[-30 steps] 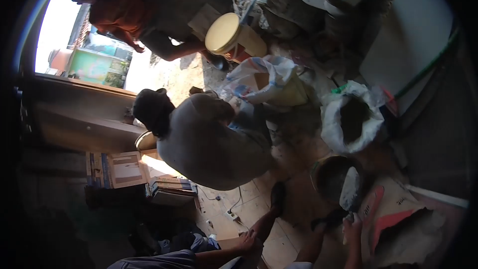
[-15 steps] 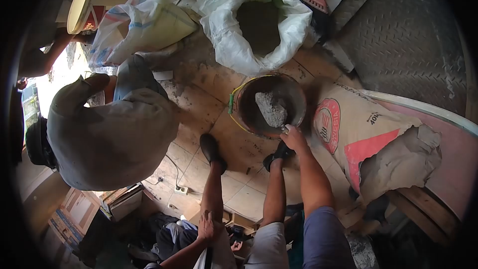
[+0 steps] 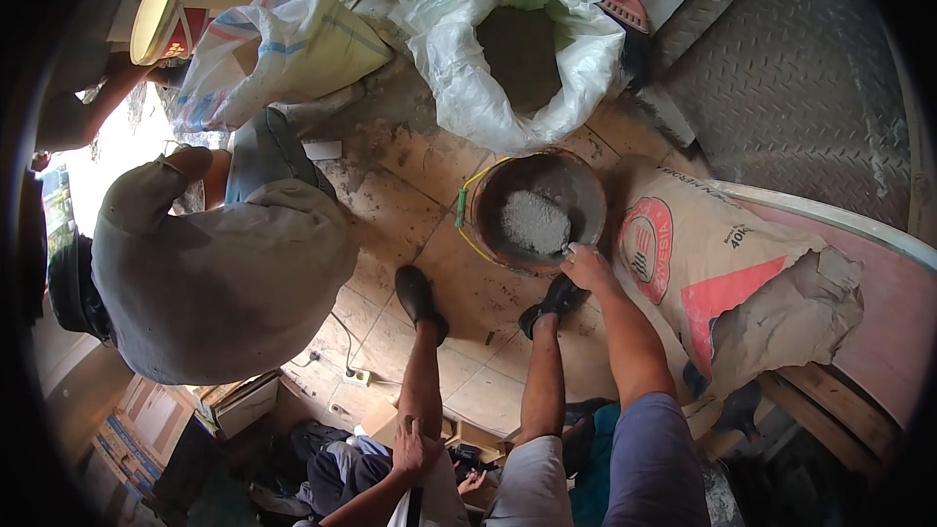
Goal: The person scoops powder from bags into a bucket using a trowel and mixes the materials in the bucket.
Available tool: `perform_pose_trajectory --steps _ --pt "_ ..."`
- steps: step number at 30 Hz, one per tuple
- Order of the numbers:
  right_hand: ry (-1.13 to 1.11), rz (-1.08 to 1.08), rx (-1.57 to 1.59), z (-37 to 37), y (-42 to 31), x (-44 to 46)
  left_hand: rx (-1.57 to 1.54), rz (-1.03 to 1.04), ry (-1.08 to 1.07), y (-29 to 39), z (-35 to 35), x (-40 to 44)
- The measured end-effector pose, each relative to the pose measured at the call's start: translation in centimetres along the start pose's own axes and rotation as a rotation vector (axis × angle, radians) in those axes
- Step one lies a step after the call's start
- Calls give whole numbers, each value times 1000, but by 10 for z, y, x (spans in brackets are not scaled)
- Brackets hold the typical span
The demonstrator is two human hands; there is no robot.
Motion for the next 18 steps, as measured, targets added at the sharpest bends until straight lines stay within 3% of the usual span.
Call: perform_pose_trajectory --steps 6,8,13,16,18 --pt "41 105 152 13 -4 11 13 16 32 -2 4 0" --pt "-130 303 537 13 -13 2 22 34 45 -2 3 -2" --pt "-177 368 660 30 -18 -6 39 62 79 -7 11 0" --pt "-73 491 897 32 -39 -23 68 72 89 -7 11 1" --pt "-38 518 856 27 -55 -30 78 73 91 -4 9 2"
Point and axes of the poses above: each hand's wrist, its own x-axis towards the middle knuckle, its own z-axis out of the palm, y = z × x, the point moved 1 cm from there along x, towards the middle knuckle, and after that the axes turned 13 degrees about z, right-handed, at the moved point
